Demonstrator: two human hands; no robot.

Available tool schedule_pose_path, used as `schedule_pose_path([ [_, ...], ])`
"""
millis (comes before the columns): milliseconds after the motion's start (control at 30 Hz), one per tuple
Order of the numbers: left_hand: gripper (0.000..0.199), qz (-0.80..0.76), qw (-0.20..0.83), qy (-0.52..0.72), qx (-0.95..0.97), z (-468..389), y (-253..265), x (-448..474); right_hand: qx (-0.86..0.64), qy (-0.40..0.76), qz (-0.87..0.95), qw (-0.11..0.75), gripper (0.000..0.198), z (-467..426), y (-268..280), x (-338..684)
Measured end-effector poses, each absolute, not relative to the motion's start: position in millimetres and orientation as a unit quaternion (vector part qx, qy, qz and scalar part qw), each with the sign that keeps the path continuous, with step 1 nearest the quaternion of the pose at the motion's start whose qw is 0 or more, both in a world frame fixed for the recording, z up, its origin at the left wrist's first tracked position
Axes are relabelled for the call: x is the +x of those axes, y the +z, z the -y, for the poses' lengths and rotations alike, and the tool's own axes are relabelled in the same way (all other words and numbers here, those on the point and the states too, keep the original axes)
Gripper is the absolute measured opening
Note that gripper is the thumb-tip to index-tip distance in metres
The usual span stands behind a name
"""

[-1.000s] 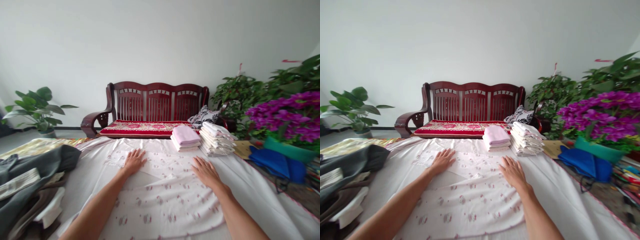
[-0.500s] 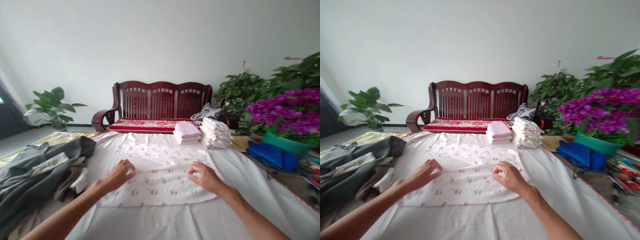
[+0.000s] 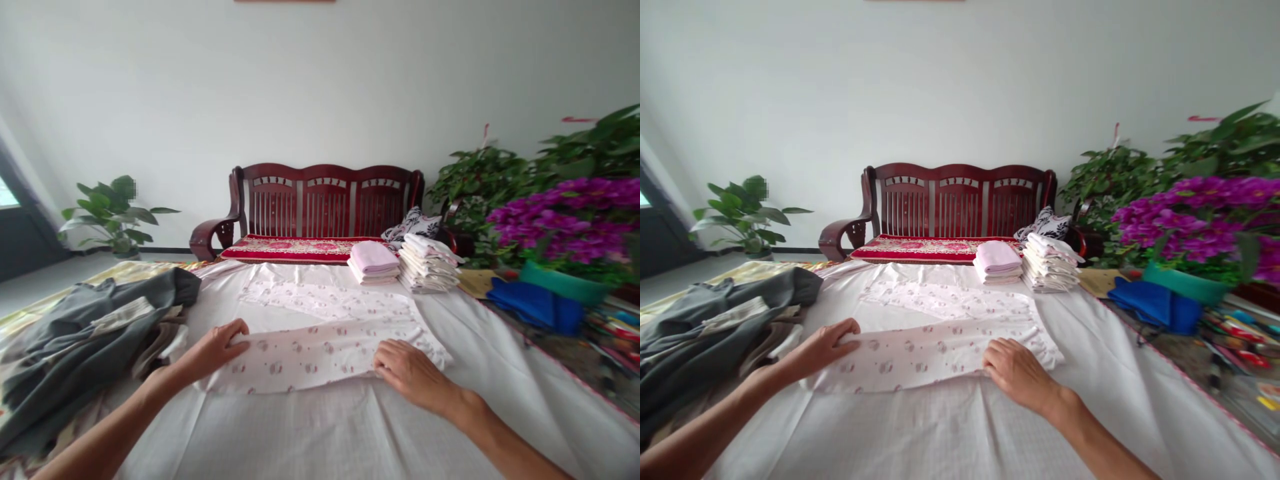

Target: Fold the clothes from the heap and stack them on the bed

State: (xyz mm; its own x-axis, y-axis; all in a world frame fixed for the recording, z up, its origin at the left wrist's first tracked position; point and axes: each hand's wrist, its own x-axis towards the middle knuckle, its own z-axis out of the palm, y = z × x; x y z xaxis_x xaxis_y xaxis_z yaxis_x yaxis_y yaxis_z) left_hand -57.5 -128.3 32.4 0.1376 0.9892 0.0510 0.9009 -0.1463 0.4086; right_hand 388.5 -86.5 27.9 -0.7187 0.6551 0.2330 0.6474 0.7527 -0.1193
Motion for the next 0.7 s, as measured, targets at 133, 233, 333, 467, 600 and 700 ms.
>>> schedule_pose_path([
  [133,0.031,-0.623,0.244,0.119,0.733,138.3,56.7,-63.4,-0.338,0.117,0.917,0.175,0.013,88.7,48.2,402.5],
  [233,0.031,-0.624,0.270,0.053,0.731,145.8,60.3,-66.0,-0.312,0.186,0.920,0.149,0.014,94.8,53.1,411.8],
  [333,0.028,-0.626,0.279,-0.001,0.728,150.4,53.7,-67.4,-0.301,0.234,0.916,0.122,0.014,100.9,49.7,415.5],
  [467,0.019,-0.583,0.300,-0.028,0.755,152.0,47.9,-75.6,-0.304,0.300,0.897,0.109,0.009,94.7,43.9,419.8],
  [600,0.013,-0.586,0.321,-0.031,0.743,155.4,47.3,-92.8,-0.425,0.325,0.829,0.163,0.026,55.5,36.6,435.8],
  [700,0.014,-0.589,0.319,-0.034,0.742,154.5,45.1,-104.5,-0.538,0.237,0.754,0.292,0.034,7.3,28.6,456.3],
])
